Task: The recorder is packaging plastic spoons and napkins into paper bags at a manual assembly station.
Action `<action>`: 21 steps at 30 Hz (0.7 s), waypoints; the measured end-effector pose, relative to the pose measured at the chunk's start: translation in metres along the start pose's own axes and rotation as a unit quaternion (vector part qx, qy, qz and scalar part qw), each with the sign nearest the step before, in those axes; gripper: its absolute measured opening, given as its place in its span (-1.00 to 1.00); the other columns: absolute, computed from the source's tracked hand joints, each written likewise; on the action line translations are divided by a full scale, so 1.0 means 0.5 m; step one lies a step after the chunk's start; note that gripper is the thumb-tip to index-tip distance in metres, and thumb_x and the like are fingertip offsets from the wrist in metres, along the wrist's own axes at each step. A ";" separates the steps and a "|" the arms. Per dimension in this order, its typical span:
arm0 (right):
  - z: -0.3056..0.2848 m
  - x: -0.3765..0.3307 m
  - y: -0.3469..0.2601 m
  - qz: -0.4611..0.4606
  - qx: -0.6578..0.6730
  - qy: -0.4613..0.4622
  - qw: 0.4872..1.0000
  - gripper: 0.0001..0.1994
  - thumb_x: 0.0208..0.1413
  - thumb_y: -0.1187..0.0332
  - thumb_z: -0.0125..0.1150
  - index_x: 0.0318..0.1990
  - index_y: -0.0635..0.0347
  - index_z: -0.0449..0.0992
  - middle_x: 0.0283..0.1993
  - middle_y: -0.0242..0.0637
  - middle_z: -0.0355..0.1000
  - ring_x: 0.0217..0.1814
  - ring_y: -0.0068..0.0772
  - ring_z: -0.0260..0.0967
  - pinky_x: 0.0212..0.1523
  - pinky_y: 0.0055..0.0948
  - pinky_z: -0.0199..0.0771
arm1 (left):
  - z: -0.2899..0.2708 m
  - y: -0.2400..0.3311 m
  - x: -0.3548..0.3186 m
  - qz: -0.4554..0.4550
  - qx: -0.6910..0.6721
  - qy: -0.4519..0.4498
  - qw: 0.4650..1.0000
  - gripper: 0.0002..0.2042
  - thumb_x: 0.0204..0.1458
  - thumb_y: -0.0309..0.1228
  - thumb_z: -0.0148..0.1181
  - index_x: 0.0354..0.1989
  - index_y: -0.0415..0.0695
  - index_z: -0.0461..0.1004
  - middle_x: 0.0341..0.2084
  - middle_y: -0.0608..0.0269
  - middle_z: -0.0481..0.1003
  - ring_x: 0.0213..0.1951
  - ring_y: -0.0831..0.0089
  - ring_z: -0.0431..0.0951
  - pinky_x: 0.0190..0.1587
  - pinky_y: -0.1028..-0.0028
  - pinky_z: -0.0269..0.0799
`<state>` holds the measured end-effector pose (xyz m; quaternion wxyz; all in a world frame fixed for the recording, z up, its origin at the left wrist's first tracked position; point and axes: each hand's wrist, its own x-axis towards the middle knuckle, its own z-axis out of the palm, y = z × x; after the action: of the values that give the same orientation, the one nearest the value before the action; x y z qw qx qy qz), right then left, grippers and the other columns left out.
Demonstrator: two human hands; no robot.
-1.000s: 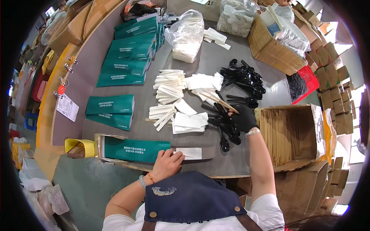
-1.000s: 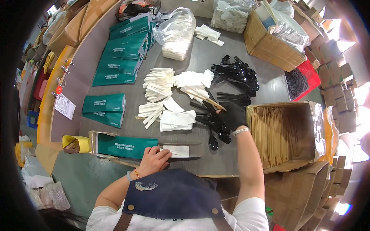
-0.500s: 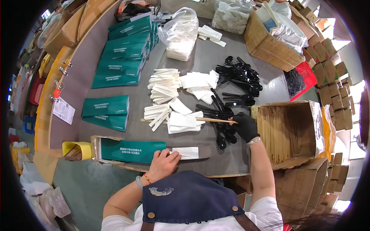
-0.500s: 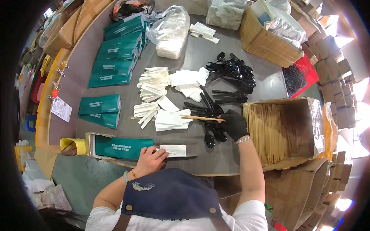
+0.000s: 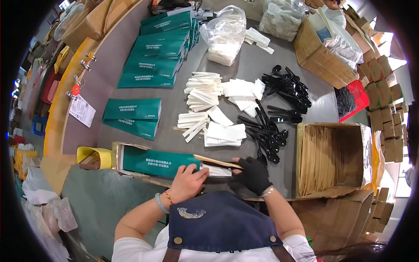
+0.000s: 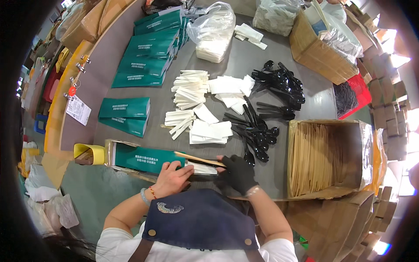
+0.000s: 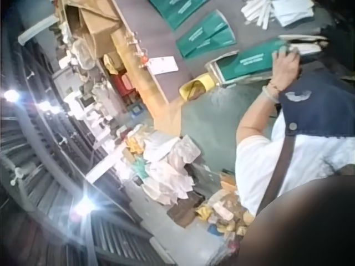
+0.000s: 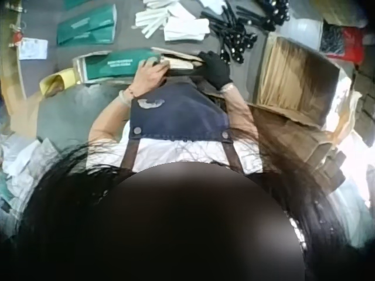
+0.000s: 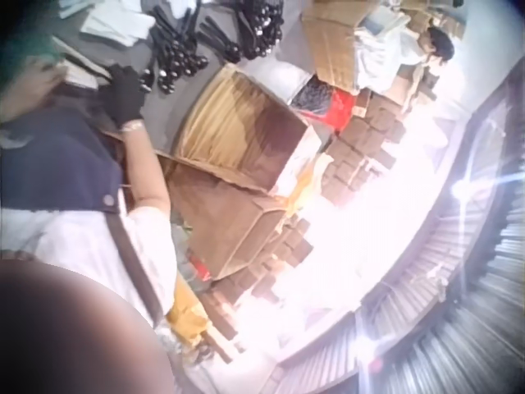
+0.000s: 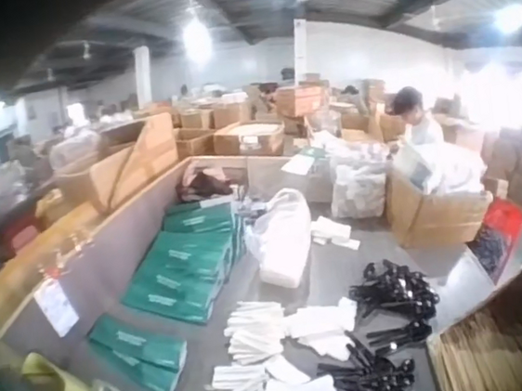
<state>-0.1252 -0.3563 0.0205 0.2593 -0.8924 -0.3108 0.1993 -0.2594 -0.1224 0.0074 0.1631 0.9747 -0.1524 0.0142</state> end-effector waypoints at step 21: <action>0.071 -0.025 0.025 0.014 0.092 0.070 0.993 -0.88 -0.09 0.44 0.36 -0.36 0.19 0.59 -0.31 -0.26 0.53 -0.20 -0.18 0.49 -0.16 -0.31 0.50 | -0.002 -0.010 0.079 -0.024 -0.080 0.000 0.996 -0.24 -0.40 -0.34 0.51 0.12 -0.16 0.38 0.08 0.21 0.34 0.08 0.12 0.29 0.13 0.17 0.22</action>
<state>-0.1469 -0.3610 -0.0124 0.3586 -0.8807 -0.2599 0.1678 -0.2203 -0.1293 0.0097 0.2412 0.9617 -0.1299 -0.0015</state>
